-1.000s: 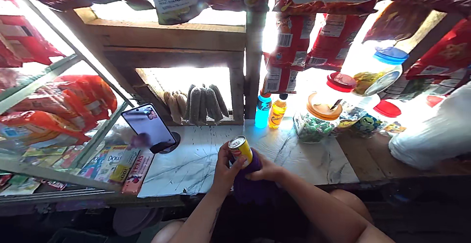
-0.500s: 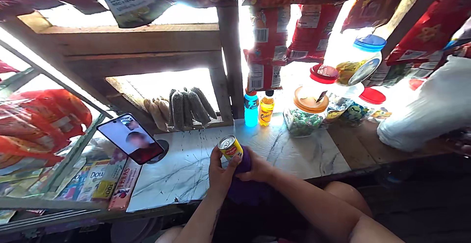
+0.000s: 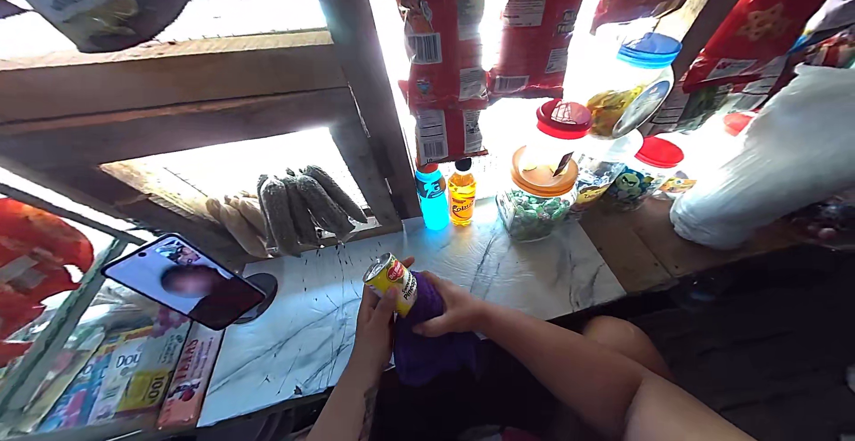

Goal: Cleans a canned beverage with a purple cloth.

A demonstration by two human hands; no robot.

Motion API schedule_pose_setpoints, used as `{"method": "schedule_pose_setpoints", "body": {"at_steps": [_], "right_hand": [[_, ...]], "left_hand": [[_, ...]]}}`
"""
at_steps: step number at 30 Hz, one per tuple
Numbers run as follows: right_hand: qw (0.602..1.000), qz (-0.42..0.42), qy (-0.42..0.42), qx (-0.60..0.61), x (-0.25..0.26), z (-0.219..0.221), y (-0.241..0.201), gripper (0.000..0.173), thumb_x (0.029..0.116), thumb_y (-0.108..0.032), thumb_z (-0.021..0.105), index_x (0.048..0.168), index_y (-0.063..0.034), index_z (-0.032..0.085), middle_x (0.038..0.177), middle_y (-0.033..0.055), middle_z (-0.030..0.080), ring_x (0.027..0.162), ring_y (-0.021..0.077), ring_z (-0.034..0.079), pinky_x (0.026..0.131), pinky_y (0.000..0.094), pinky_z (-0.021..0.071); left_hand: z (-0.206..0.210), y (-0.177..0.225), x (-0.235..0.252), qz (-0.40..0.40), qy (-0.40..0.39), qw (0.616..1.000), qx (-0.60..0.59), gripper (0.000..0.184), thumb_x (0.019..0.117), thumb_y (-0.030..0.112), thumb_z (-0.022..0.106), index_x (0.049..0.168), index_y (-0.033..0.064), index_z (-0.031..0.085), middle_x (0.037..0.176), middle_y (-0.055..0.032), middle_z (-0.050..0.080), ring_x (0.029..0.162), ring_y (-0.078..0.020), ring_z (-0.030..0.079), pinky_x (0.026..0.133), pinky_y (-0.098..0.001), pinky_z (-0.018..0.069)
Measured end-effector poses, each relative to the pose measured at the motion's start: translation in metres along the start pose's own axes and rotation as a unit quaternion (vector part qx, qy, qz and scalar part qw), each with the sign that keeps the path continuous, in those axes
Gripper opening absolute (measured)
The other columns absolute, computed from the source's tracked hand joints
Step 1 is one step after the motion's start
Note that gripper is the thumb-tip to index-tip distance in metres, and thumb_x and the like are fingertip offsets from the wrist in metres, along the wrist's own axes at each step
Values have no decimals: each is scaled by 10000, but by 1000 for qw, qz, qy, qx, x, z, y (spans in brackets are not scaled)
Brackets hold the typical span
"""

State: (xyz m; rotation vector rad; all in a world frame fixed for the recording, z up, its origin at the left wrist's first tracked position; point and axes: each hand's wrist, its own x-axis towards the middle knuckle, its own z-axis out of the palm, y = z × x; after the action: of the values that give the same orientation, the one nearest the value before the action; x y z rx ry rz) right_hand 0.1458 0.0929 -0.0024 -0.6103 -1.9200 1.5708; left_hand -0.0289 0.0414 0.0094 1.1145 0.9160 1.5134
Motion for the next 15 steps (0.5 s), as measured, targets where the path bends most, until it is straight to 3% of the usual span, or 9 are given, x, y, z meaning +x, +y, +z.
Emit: {"method": "schedule_pose_setpoints", "body": {"at_steps": [4, 7, 10, 13, 15], "right_hand": [[998, 27, 8, -62, -2, 3, -8, 902, 770, -251, 842, 1471, 84, 385, 1278, 262, 628, 1203, 275, 625, 1052, 431, 492], [984, 92, 25, -149, -1, 10, -19, 939, 780, -301, 854, 1515, 11, 360, 1316, 240, 624, 1233, 331, 615, 1057, 515, 483], [966, 134, 30, -220, 0, 17, -28, 970, 793, -333, 847, 1547, -14, 327, 1399, 221, 582, 1273, 345, 594, 1065, 538, 473], [961, 115, 19, -249, 0, 18, -27, 970, 804, -366, 834, 1546, 3, 330, 1422, 218, 567, 1291, 330, 583, 1079, 514, 465], [971, 74, 13, -228, 1, 15, -20, 947, 784, -352, 848, 1514, 18, 372, 1362, 222, 608, 1244, 333, 614, 1044, 525, 489]], "left_hand": [[7, 2, -3, 28, 20, 999, 3, 809, 908, 485, 715, 1380, -47, 330, 1218, -84, 673, 1114, -155, 674, 980, -324, 558], [14, 2, -4, 50, 76, 994, 59, 802, 908, 392, 730, 1377, -91, 296, 1163, -50, 652, 1054, -68, 667, 944, -251, 562], [19, 0, -8, 63, 125, 987, 81, 852, 890, 351, 733, 1394, -118, 233, 1177, -73, 600, 1055, -42, 643, 943, -223, 546], [16, 2, -14, 54, 132, 986, 87, 883, 892, 346, 731, 1421, -118, 199, 1207, -88, 592, 1086, -45, 635, 960, -220, 539], [10, 5, -18, 42, 124, 987, 90, 902, 879, 357, 738, 1426, -113, 196, 1216, -87, 594, 1091, -46, 636, 955, -221, 541]]}}
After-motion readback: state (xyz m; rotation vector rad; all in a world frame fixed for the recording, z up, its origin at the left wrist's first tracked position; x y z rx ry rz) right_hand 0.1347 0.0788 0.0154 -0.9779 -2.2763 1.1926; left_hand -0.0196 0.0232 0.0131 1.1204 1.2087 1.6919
